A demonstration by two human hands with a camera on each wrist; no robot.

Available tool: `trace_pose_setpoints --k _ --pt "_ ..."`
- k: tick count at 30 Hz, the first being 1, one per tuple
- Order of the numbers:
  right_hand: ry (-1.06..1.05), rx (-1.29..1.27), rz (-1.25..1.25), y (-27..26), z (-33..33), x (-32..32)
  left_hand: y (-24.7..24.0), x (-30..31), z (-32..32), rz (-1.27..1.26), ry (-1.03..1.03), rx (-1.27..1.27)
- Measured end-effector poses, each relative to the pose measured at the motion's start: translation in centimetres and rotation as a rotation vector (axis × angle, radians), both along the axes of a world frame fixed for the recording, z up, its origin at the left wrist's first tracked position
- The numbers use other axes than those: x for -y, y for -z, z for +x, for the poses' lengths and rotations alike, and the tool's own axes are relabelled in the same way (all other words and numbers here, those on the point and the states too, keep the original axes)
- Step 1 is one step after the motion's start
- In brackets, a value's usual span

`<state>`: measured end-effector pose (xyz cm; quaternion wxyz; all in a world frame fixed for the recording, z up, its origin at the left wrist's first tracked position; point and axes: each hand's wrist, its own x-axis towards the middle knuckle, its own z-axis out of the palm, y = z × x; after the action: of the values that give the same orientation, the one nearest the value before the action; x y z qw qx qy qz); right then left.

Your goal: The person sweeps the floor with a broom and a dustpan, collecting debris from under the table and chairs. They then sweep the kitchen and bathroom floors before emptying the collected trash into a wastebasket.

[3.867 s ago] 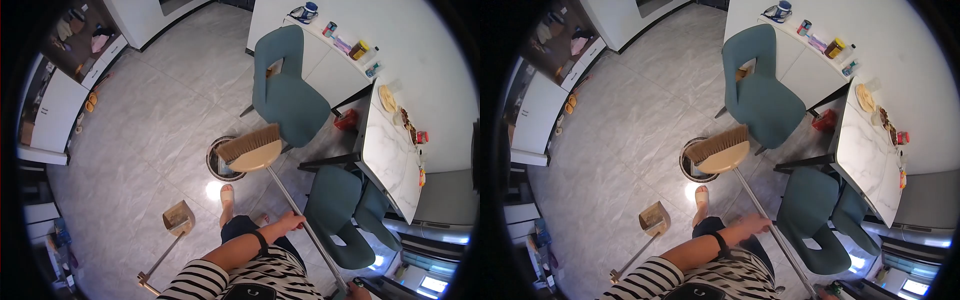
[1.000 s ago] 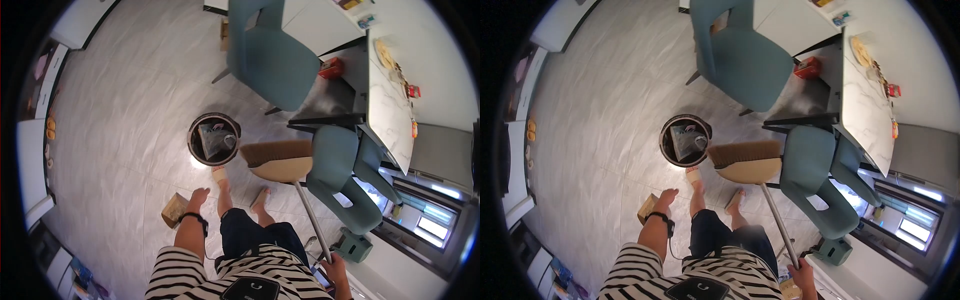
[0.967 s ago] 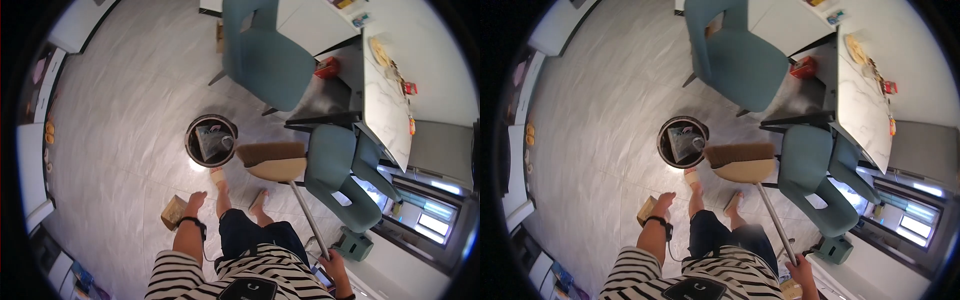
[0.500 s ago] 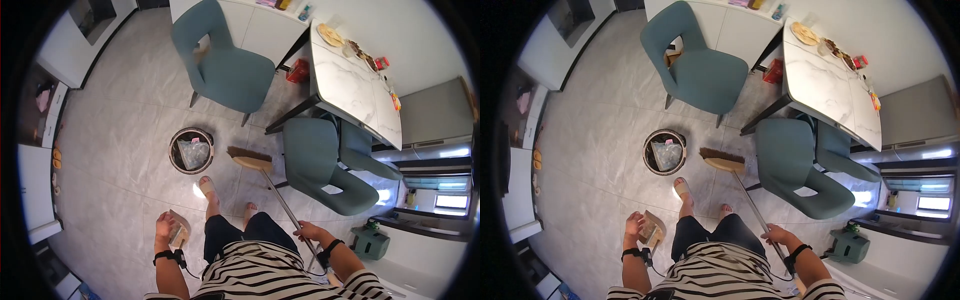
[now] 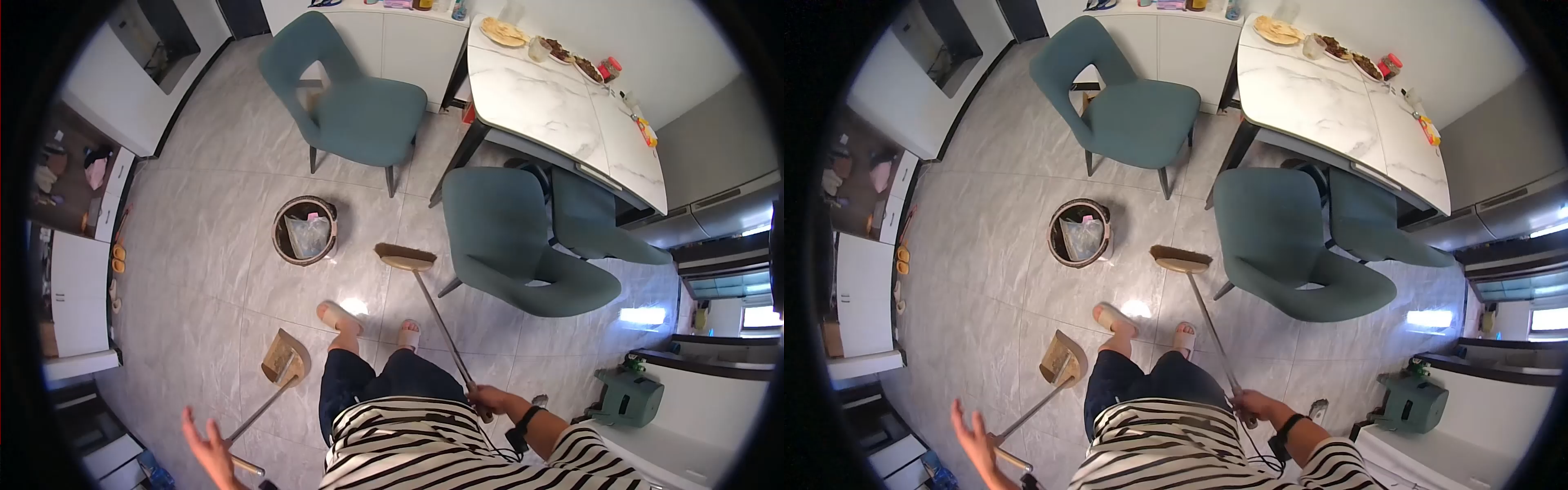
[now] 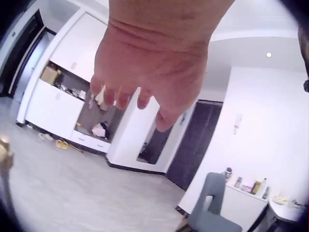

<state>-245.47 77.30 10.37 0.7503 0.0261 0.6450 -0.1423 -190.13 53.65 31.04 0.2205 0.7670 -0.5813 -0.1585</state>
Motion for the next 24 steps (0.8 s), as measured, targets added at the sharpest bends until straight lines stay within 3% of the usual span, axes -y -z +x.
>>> trace_pose_setpoints --k 1,4,6,8,10,12,13,14,17,18,24 --pt "-0.003 0.061 0.023 -0.6 0.2 -1.3 -0.5 -1.7 2.1 -0.095 -0.032 0.103" --pt "0.059 -0.195 0.044 -3.5 2.6 -2.2 -0.7 -5.4 5.4 -0.053 -0.250 0.412" --pt "0.016 -0.345 -0.032 -3.6 2.9 -1.8 2.3 -7.0 6.8 0.150 -0.465 0.220" --pt "0.023 -0.439 -0.079 -5.2 3.6 0.4 6.0 -8.2 8.8 0.321 -0.484 0.123" --pt "0.163 -0.355 -0.094 -7.1 4.4 1.9 10.1 -8.5 12.2 0.494 -0.385 -0.246" --pt "0.340 -0.254 -0.112 -6.9 5.5 2.4 18.8 -10.3 19.0 0.259 -0.393 -0.250" --pt "0.401 -0.236 -0.117 -7.1 6.3 3.1 21.0 -10.5 21.1 0.146 -0.398 -0.255" --pt "0.458 -0.218 -0.121 -7.5 7.1 4.3 19.6 -10.0 19.7 0.226 -0.583 -0.276" --pt "0.631 -0.058 -0.179 -7.7 7.8 8.1 21.0 -8.9 21.1 0.147 -0.755 -0.341" --pt "0.684 -0.010 -0.200 -7.8 7.7 9.7 18.8 -7.4 19.4 0.204 -0.749 -0.281" --pt "0.779 0.022 -0.314 -7.0 8.0 17.9 13.2 -2.5 14.3 0.118 -0.218 -0.264"
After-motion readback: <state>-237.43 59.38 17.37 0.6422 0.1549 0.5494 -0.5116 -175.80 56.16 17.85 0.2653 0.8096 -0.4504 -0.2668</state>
